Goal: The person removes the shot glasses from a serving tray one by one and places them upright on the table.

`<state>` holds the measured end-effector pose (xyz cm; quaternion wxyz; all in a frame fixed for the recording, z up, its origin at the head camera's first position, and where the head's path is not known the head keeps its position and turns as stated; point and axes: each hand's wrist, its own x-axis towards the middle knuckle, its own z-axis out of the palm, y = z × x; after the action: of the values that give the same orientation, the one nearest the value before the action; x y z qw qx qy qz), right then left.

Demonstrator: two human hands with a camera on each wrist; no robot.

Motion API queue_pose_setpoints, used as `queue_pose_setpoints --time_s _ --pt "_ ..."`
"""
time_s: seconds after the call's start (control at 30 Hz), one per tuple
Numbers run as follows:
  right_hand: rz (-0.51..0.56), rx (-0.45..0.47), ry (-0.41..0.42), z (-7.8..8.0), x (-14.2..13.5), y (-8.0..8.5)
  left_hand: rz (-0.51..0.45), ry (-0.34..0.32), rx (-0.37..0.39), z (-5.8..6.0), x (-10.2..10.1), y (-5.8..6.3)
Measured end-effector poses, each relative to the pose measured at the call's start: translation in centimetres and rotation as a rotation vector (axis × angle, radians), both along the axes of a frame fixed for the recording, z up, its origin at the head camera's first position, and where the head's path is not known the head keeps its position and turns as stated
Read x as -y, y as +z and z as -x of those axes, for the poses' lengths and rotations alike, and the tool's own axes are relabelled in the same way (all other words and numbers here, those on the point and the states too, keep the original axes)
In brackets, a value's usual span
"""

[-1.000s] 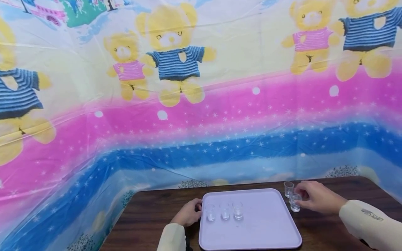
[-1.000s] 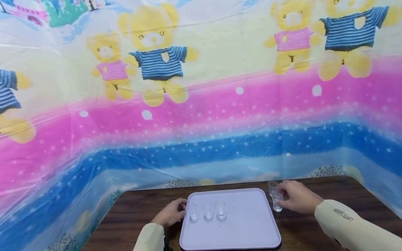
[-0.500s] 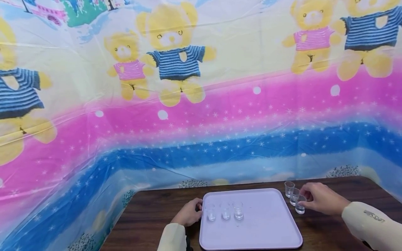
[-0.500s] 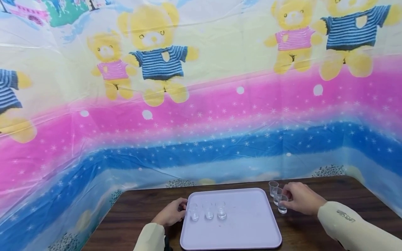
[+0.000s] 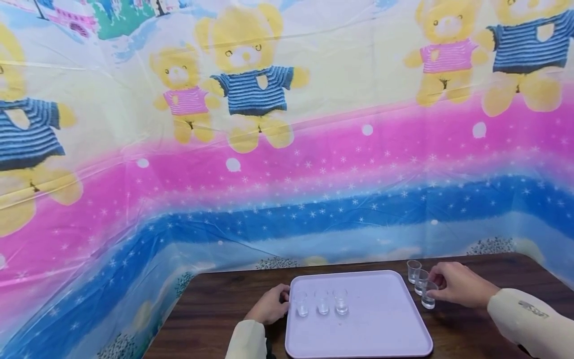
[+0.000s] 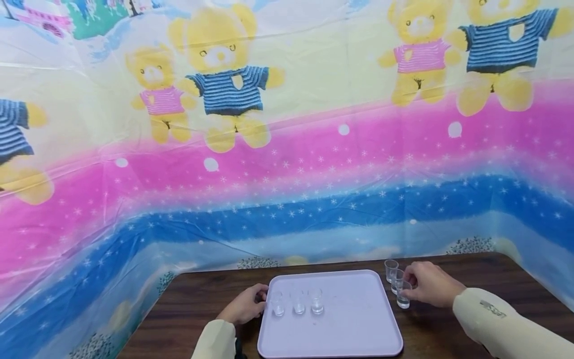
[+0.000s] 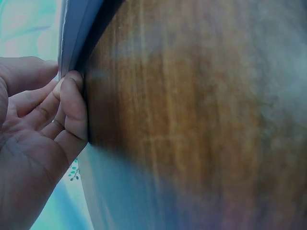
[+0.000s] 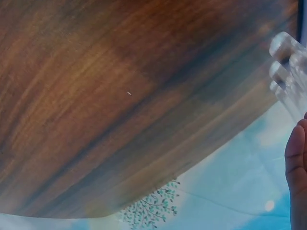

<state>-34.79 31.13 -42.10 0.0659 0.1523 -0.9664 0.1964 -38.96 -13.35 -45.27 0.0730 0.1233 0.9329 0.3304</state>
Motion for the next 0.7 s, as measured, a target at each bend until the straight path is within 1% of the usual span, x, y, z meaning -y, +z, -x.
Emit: queue_pose_setpoints --time_s 0.07,0.17,0.3,0.47,0.6,0.7 --pt "-0.004 -0.026 -0.001 0.0 0.1 0.2 -0.009 -0.004 0.004 -0.1 0.1 -0.1" --pt "0.003 -0.069 0.030 0.2 0.2 0.7 -0.008 0.002 0.003 -0.2 0.2 -0.1" --pt "0.003 -0.074 0.061 0.6 0.8 1.1 0.014 0.015 0.003 -0.2 0.1 -0.1" --pt "0.010 -0.079 0.074 1.2 2.6 1.7 0.045 0.025 -0.008 0.1 0.0 0.0" --pt "0.024 -0.084 0.086 1.5 4.3 2.2 0.043 0.022 -0.002 0.3 0.0 0.1" --pt "0.033 -0.083 0.099 1.6 5.7 2.3 0.041 0.021 0.009 0.2 0.0 0.0"
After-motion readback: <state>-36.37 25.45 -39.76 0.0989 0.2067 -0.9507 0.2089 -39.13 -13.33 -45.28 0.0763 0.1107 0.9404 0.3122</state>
